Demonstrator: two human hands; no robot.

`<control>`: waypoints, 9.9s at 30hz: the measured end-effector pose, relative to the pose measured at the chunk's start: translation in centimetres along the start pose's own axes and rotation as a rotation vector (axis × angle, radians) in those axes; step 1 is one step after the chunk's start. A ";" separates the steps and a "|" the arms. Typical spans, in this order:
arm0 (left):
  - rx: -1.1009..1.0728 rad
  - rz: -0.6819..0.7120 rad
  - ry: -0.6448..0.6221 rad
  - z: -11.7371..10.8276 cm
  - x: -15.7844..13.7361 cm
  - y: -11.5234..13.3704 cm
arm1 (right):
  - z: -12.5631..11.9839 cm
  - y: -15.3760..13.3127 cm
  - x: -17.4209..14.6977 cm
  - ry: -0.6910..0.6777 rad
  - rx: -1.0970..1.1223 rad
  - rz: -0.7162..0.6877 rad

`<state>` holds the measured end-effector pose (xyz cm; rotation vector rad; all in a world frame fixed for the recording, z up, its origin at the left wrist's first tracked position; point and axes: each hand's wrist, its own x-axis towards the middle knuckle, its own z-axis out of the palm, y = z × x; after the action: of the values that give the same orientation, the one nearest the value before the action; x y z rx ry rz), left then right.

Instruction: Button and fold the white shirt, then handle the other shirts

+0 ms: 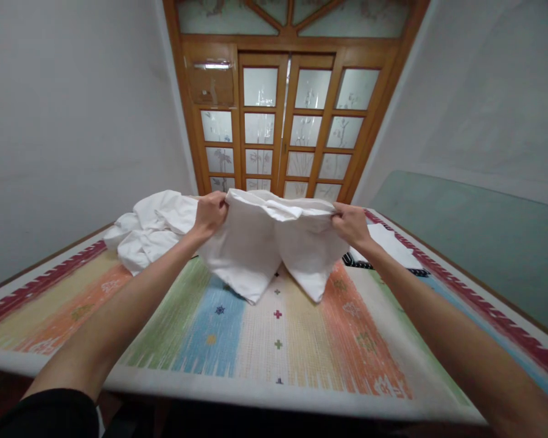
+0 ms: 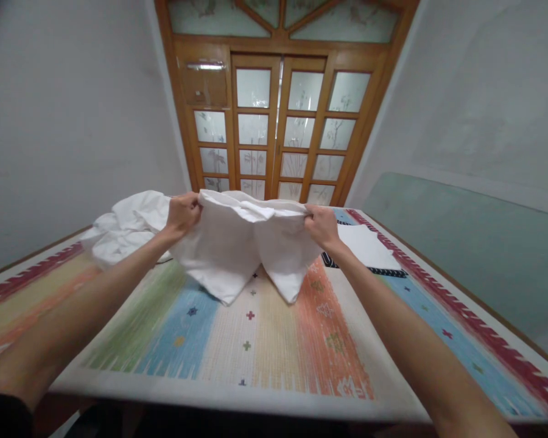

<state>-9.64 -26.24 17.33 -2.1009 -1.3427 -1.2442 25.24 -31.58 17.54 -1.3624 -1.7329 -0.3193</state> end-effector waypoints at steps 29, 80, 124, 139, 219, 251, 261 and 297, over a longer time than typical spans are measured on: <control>-0.126 0.424 -1.064 -2.3 -12.8 6.1 | 5.2 0.0 -11.8 -0.885 0.245 -0.411; -0.154 0.329 -0.955 7.5 -9.1 8.1 | 7.1 -5.1 -8.3 -0.919 0.226 -0.312; -0.246 -0.025 -0.617 -3.0 -11.3 3.1 | 4.1 -3.9 -7.7 -0.924 0.190 -0.370; -0.524 0.093 -1.005 3.6 -14.1 10.5 | 5.9 -3.8 -15.1 -0.965 0.262 -0.322; -0.330 0.178 -1.120 0.3 -10.6 4.6 | 5.6 -5.7 -12.5 -0.301 0.166 -0.329; -0.855 -0.123 -0.797 7.2 -12.7 5.2 | 12.5 -4.8 -12.5 -0.443 0.158 -0.317; -0.780 -0.160 -0.788 6.9 -12.5 5.4 | 13.1 -4.6 -12.5 -0.431 0.127 -0.358; -0.698 -0.121 -0.779 7.3 -12.7 5.7 | 13.0 -4.1 -12.2 -0.533 0.241 -0.408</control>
<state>-3.28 -31.06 3.78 -3.2776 -1.4580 -1.0663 15.52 -32.42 2.07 -0.9602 -2.4090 0.0454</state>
